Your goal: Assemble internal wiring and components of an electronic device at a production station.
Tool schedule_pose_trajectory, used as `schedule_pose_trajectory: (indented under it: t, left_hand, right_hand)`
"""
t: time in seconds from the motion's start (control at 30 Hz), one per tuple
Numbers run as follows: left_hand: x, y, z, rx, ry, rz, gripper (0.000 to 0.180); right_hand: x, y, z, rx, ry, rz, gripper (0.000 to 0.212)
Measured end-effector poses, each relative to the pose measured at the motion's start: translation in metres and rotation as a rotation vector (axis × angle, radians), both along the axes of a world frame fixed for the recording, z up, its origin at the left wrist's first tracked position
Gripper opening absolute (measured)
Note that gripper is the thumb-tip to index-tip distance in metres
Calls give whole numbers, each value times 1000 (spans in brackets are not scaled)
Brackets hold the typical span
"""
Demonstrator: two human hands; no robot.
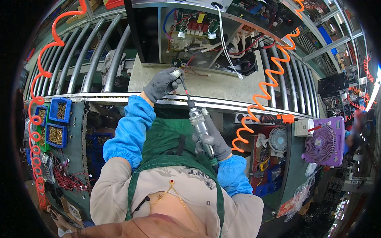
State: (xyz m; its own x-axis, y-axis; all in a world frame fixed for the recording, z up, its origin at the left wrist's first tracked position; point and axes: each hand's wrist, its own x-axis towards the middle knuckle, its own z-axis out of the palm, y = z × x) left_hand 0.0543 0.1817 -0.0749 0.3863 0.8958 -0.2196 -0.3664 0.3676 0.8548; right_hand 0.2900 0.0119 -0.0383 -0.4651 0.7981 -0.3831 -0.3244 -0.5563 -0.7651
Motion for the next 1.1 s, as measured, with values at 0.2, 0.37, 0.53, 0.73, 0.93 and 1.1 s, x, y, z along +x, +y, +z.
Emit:
schedule_pose_trajectory:
  t: [0.2, 0.37, 0.53, 0.73, 0.93, 1.1]
  left_hand:
    - [16, 15, 8, 172, 167, -74, 21]
    - [33, 18, 15, -21, -67, 139, 17]
    - [26, 38, 46, 34, -141, 437, 11]
    - [49, 79, 44, 351, 328, 531, 24]
    - [38, 138, -23, 1093, 1480, 456, 11]
    - [39, 113, 8, 1199, 2007, 423, 12]
  right_hand:
    - [2, 0, 3, 56, -96, -42, 115]
    - [9, 7, 2, 127, -51, -126, 114]
    - [20, 42, 28, 316, -177, -264, 104]
    - [10, 94, 52, 378, -113, -291, 97]
    - [3, 113, 51, 385, -254, -234, 94]
    - [3, 115, 42, 368, -32, -234, 94]
